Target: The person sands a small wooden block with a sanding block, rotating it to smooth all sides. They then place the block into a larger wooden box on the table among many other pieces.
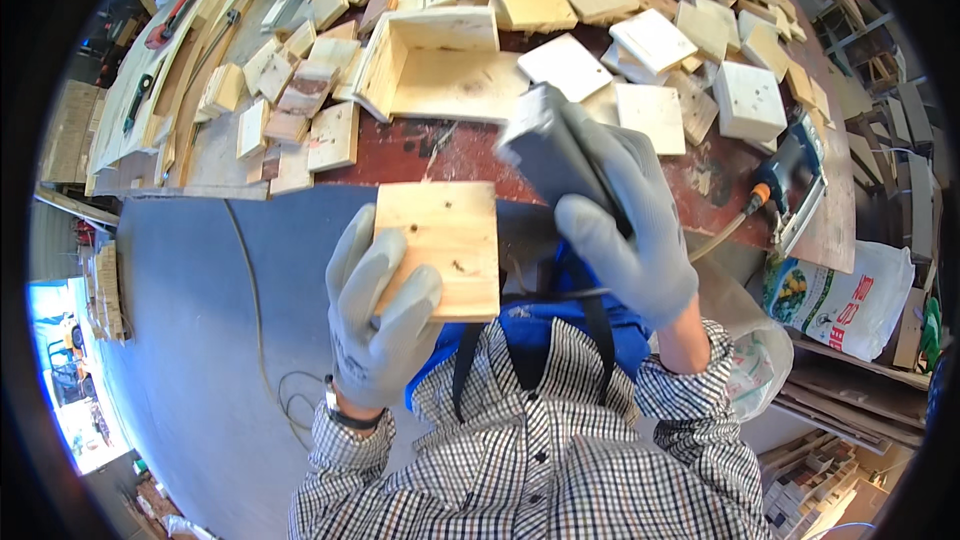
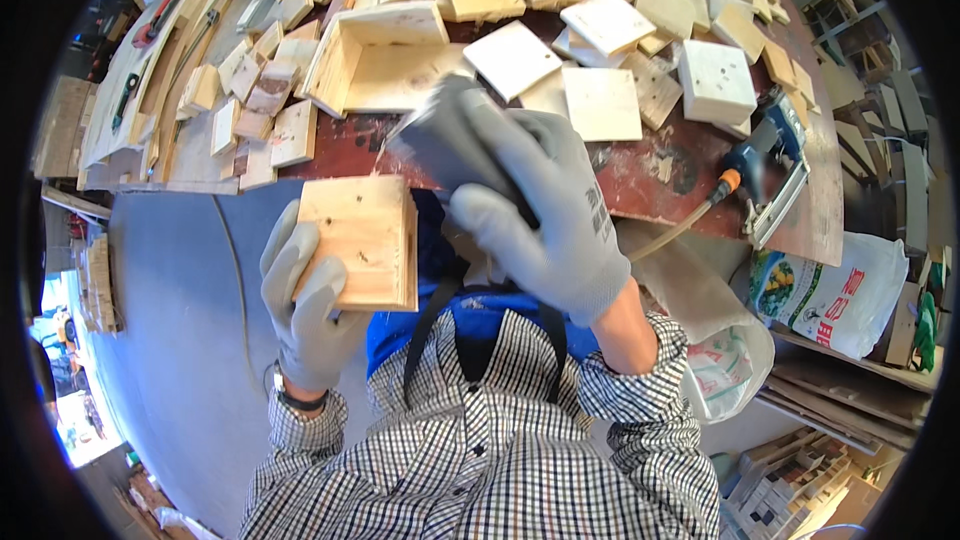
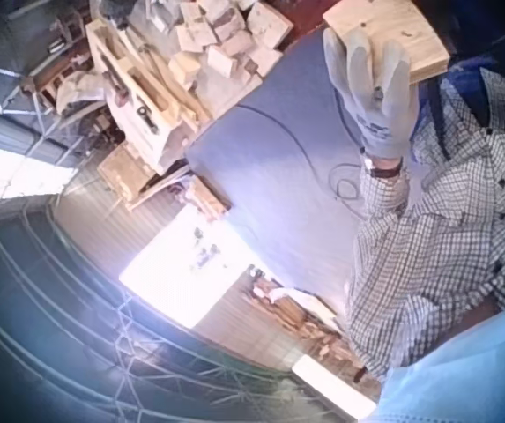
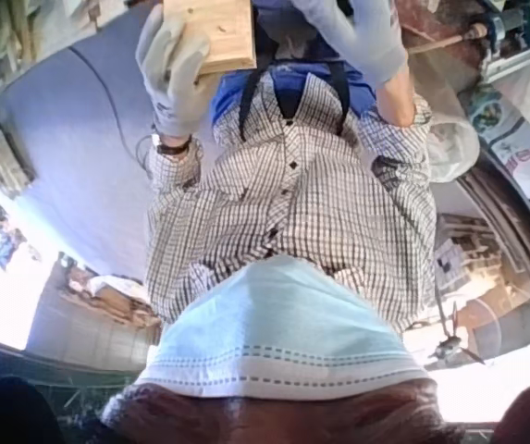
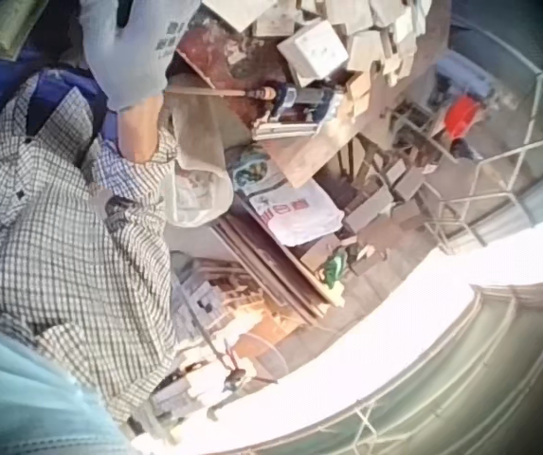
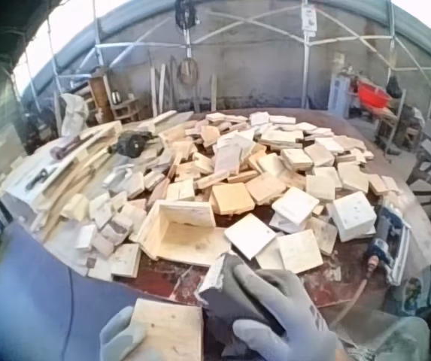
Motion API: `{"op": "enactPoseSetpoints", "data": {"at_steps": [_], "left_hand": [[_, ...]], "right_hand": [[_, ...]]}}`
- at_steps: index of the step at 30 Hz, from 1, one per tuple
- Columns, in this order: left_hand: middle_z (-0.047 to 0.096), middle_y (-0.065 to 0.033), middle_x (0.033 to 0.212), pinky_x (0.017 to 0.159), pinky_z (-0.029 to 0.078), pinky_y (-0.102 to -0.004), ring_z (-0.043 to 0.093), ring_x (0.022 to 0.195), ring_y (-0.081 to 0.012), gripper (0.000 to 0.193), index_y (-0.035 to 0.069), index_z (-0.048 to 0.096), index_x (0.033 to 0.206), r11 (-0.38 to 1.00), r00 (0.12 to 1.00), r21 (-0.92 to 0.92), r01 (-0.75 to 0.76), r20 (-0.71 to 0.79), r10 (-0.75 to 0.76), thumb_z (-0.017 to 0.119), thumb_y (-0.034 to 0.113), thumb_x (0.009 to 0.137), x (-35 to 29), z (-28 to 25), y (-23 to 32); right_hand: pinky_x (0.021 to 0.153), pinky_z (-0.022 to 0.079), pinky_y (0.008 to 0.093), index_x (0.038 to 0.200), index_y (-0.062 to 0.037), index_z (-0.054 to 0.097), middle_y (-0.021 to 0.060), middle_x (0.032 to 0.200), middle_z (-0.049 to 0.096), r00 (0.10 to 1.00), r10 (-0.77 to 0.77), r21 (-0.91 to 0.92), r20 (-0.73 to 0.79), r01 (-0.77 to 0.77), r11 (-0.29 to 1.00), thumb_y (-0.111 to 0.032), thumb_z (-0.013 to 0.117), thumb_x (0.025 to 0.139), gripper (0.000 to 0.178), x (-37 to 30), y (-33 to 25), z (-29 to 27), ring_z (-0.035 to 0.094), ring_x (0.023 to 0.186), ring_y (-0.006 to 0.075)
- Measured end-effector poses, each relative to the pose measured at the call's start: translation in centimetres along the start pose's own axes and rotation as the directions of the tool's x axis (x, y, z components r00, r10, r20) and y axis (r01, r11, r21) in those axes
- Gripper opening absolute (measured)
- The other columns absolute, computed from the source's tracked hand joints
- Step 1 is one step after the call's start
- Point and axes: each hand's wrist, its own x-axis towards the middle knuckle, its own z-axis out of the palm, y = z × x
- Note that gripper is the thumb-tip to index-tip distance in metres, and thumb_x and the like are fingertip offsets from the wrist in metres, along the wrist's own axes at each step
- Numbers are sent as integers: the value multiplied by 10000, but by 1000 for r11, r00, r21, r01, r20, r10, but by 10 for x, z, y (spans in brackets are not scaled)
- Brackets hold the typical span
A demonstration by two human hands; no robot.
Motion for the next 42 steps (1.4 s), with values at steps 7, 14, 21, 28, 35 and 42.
{"op": "enactPoseSetpoints", "data": {"at_steps": [7, 14, 21, 28, 35, 42], "left_hand": [[539, -194, 1458, 1129, 525, -539, 565, 1375, -450, 803, 92, 513, 1391, 986, 994, -153, 72, -69, -84, 993, 175, 752, 14, 4, 2], [535, -209, 1440, 1131, 511, -449, 597, 1318, -339, 1015, 11, 436, 1492, 830, 888, -323, 455, 97, -449, 1034, 220, 699, 7, 13, 20], [539, -153, 1409, 1104, 493, -416, 590, 1279, -287, 998, 10, 470, 1467, 562, 745, -546, 621, 188, -639, 1000, 245, 655, 0, 20, 2], [507, -154, 1502, 1177, 481, -446, 573, 1385, -301, 1037, 5, 385, 1576, 484, 714, -552, 679, 341, -612, 848, 139, 658, 12, 8, 17], [572, -163, 1386, 1071, 532, -413, 628, 1253, -284, 1201, -50, 270, 1664, 698, 857, -537, 474, 101, -505, 950, 210, 710, 21, 18, 10], [517, -193, 1528, 1124, 521, -463, 581, 1373, -317, 1188, -50, 302, 1650, 707, 918, -663, 247, -74, -391, 979, 393, 780, 25, 40, 26]], "right_hand": [[1061, 464, 479, 1571, -36, 529, 268, 1338, 584, 1000, -23, -177, -20, 19, 984, -411, 672, 1019, 682, -5, 8, 27, 601, 1179, 420], [1113, 423, 540, 1524, -4, 539, 272, 1327, 593, 975, -200, 78, -98, 208, 975, -462, 665, 1010, 700, 0, -7, 40, 554, 1241, 440], [1086, 426, 498, 1546, -63, 572, 264, 1417, 542, 966, -217, 9, 142, 218, 976, -515, 571, 1064, 662, -22, -39, 22, 569, 1232, 413], [1146, 414, 475, 1635, 2, 422, 250, 1424, 569, 994, 106, 133, 23, -108, 985, -361, 618, 1065, 704, -6, 23, 30, 562, 1269, 395], [1210, 384, 421, 1657, 59, 344, 231, 1535, 524, 940, 328, 533, 90, -324, 781, -298, 583, 1092, 710, -38, -4, 48, 532, 1387, 306], [1282, 302, 397, 1688, 68, 260, 228, 1687, 406, 882, 452, 760, 131, -382, 526, -222, 478, 1135, 661, -52, -32, 72, 399, 1564, 291]]}}
